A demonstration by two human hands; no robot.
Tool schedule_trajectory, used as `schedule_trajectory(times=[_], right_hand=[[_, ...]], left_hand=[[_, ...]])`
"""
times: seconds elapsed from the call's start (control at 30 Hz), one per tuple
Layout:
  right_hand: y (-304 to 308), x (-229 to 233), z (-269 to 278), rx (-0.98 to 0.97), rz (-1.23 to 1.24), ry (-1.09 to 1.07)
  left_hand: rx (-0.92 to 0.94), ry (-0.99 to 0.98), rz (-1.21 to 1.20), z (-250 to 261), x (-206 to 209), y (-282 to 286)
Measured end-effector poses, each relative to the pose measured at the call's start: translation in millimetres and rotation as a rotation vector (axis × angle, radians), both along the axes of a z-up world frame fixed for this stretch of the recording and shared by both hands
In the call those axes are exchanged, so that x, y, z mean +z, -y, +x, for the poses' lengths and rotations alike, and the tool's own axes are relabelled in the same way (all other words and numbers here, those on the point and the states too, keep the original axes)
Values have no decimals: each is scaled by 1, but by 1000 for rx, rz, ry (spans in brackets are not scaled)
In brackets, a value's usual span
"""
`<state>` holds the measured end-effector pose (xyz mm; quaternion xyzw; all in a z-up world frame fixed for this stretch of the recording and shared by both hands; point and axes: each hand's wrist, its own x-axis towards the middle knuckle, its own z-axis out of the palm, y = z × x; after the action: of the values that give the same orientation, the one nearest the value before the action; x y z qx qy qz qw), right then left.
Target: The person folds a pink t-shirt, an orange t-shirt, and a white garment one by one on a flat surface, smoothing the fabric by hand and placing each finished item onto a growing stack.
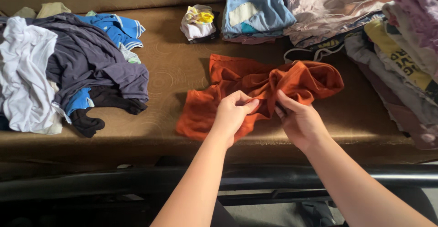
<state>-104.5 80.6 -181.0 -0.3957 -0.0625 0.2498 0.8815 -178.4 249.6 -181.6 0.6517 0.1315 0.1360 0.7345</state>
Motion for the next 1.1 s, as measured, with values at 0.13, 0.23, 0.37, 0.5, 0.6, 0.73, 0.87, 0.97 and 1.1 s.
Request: schedule_trajectory(times=[0.13, 0.23, 0.37, 0.5, 0.6, 0.73, 0.87, 0.97, 1.1], right_hand=[[-20, 4, 1, -69, -226, 69], [-23, 7, 8, -33, -199, -54], [-15, 7, 23, -6, 116, -152], [-16, 21, 18, -20, 240, -224], [-12, 44, -4, -16, 217, -178], [-7, 44, -4, 41, -178, 55], [5, 6, 28, -20, -129, -128], [8, -10, 38, -68, -262, -215], [0, 8, 17, -216, -799, 166]], left_hand=[[-39, 82, -167, -13, 10, 11], [167, 118, -609, -14, 19, 1], [311, 151, -814, -16, 13, -43], [213, 345, -932, -5, 3, -40], [44, 197, -752, -17, 18, -32], [-55, -124, 82, -24, 37, -31], [75, 35, -482, -12, 26, -62], [102, 193, -921, -5, 9, -68], [222, 72, -853, 0, 15, -48]])
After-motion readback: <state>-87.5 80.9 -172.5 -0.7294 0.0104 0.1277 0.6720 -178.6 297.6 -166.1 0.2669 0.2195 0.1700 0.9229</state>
